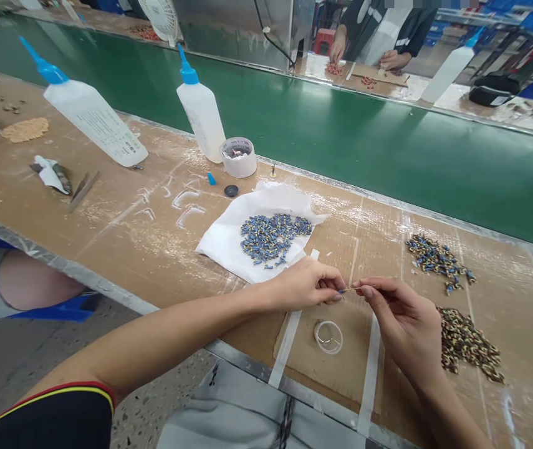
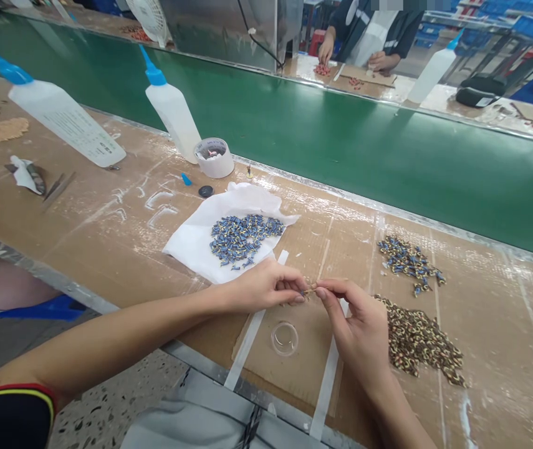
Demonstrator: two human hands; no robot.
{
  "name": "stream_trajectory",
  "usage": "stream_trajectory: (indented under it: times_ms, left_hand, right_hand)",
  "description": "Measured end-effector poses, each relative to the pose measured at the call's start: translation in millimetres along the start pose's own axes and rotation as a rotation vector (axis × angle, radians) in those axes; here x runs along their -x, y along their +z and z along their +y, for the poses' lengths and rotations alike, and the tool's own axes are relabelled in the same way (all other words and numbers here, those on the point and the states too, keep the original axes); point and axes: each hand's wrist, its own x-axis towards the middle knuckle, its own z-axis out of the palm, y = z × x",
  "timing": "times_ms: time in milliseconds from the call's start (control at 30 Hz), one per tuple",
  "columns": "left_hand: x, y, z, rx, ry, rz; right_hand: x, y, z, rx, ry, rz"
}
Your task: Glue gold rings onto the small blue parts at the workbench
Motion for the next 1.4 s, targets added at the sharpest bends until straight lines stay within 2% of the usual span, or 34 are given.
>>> stream_trajectory:
  times_ms: [133, 167, 233, 333, 400, 500, 567, 633, 700, 767, 800, 833, 867, 933, 1033, 1100, 1233, 1400]
  left_hand:
    - [0, -0.3, -1, 0.051, -0.011, -0.008]
    - [0, -0.4, -1, 0.061, -0.003, -0.009]
    - [0, -1.1, -3, 0.077, 0.022, -0.015]
    - [0, -2.3, -6, 0.104, 0.051, -0.028]
    - [0, -2.7, -7, 0.117, 0.052, -0.024]
    - [-1, -2.4, -8, 0.125, 0.023, -0.018]
    - [-2, -2.5, -8, 0.145, 0.001, -0.032]
    - [-3, -3.0, -7, 0.160, -0.024, -0.038]
    - [-4, -4.1, -6, 0.150, -0.051, -0.026]
    - [-5, -5.1, -6, 0.130, -0.072, -0.016]
    - [-5, -5.4, -5, 0.121, -0.079, -0.015]
    - [-6, -5.6, -5, 0.113, -0.083, -0.015]
    - [-6, -5.7, -4, 0.105, -0.085, -0.012]
    - [-6, -5.7, -3, 0.091, -0.082, -0.006]
    - [-6, -5.6, -3, 0.077, -0.080, -0.004]
    - [-6, -5.7, -2, 0.077, -0.082, -0.002]
    - [-5, -5.5, -2, 0.093, -0.089, 0.004]
    - [-5, -4.2, -3, 0.112, -0.100, -0.005]
  right_hand:
    - [-3, -11, -8, -0.152, -0.007, -0.013]
    - [-4, -14, -11, -0.200, -0.032, -0.072]
    - [-6, -19, -17, -0.250, -0.102, -0.283]
    - [-6, -18, -25, -0.192, -0.172, -0.583]
    - [-3, -13, -31, -0.140, -0.182, -0.678]
    - [-2, -5, -38, -0.102, -0.189, -0.720]
    - [-6, -8, -38, -0.079, -0.214, -0.693]
    - [-14, -23, -30, -0.010, -0.219, -0.572]
    - [-23, -51, -13, 0.133, -0.146, -0.309]
    - [-28, -85, 8, 0.329, 0.026, 0.059]
    - [-29, -101, 19, 0.415, 0.113, 0.170]
    - [-29, -115, 28, 0.487, 0.169, 0.214]
    - [-29, -124, 35, 0.528, 0.206, 0.205]
    - [-28, -130, 43, 0.546, 0.236, 0.100]
    - [-28, -114, 39, 0.505, 0.222, -0.085]
    - [-29, -100, 33, 0.491, 0.189, -0.161]
    - [-32, -85, 33, 0.504, 0.128, -0.206]
    - [-33, -81, 41, 0.554, 0.125, -0.203]
